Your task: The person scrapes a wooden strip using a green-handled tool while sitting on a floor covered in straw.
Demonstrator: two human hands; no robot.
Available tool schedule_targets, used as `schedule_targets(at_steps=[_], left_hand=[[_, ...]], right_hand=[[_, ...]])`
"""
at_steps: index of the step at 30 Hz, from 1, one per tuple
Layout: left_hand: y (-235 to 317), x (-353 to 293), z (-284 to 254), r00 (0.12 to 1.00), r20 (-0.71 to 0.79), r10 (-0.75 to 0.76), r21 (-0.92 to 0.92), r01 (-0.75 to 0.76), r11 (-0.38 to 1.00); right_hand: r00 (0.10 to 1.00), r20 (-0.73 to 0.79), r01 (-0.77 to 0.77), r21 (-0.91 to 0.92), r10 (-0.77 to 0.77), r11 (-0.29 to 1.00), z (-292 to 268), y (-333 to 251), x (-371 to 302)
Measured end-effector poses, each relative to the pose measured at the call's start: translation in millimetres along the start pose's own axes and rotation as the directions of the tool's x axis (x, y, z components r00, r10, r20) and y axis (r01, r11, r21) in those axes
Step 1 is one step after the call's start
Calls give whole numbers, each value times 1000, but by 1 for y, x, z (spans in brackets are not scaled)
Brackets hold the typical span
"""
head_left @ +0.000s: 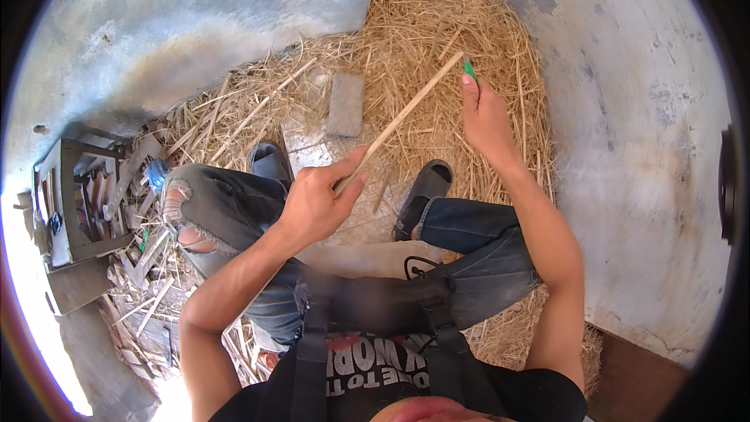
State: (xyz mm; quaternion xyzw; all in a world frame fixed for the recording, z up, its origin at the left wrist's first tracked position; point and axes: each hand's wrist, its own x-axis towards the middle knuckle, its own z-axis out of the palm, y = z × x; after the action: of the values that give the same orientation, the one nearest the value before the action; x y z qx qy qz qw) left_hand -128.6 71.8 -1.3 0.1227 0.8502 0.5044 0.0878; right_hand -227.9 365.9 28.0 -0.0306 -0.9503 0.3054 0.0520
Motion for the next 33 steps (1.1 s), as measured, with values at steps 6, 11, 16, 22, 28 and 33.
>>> schedule_targets(at_steps=[6,11,16,22,28,33], left_hand=[[12,1,-11,999,-32,-42,23,43,999],[2,3,-9,994,-106,33,66,-27,997],[-9,-1,-4,996,-89,-25,145,38,989],[-10,-6,-2,999,7,-47,83,46,995],[-16,-1,0,997,-72,5,62,-1,998],[-6,-4,-3,998,16,-67,58,66,996]], right_hand=[[999,3,52,-28,-52,998,-5,-3,6],[921,283,302,-94,-266,949,22,-34,-46],[853,370,417,-56,-369,907,54,-34,-65],[943,330,92,-139,-41,986,13,-12,3],[774,582,369,-94,-250,925,47,-54,-76],[971,239,17,-199,32,980,13,13,24]])
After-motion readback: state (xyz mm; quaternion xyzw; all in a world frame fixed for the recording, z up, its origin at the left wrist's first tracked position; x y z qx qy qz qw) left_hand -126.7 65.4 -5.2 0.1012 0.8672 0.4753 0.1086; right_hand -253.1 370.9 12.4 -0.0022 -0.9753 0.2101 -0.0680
